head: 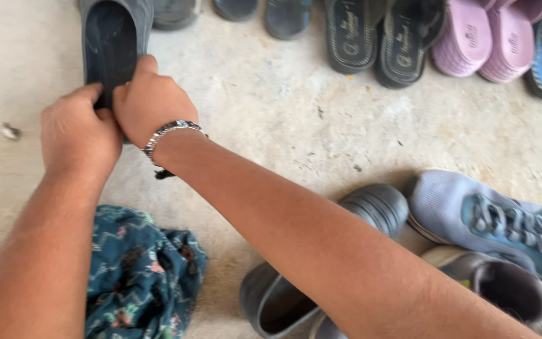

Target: The person arranges multiple pairs of shoes and sandals in a line on a concrete floor, then uses a cloth to wipe the floor area around the shoes. The person handles each shoe individually, placing them in order, and later wipes the floor with a cloth.

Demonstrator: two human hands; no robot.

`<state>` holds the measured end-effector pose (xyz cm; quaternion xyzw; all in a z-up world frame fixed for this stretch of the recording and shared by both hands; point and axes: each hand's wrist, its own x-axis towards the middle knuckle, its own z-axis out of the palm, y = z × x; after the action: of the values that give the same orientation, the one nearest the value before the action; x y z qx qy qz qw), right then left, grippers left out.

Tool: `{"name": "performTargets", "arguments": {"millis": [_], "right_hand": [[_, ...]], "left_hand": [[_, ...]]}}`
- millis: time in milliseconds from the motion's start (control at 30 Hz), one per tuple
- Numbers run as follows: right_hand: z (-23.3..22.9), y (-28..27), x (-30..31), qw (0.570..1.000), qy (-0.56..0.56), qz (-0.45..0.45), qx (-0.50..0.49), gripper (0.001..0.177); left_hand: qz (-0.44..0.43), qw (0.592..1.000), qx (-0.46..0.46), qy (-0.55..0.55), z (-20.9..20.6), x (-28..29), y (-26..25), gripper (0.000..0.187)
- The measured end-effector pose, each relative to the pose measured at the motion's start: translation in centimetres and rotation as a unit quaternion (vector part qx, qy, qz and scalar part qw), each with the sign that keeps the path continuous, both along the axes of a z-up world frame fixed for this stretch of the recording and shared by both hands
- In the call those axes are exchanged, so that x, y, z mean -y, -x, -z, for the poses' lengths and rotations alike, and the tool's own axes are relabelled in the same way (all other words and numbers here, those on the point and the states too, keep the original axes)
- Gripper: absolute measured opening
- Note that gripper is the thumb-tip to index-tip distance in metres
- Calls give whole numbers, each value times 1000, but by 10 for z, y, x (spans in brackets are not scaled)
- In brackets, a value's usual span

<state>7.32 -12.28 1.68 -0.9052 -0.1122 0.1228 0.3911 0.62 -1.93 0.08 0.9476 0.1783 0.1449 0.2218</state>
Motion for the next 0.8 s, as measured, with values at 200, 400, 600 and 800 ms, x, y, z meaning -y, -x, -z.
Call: {"name": "performTargets", "arguments": {"millis": [200,400,600,800], "right_hand": [[2,-1,23,997,-7,30,66,38],[27,-18,30,991,8,-40,125,42],[26,-33,32,984,-10,-81,157,47],[13,-23,52,992,41,-79,91,47]], "left_hand": [[30,999,35,-20,-4,21,-1,37],[28,998,44,-43,19,22,-1,29],[16,994,101,-43,29,11,-13,24],[-33,998,51,35,23,40,-16,23]]}}
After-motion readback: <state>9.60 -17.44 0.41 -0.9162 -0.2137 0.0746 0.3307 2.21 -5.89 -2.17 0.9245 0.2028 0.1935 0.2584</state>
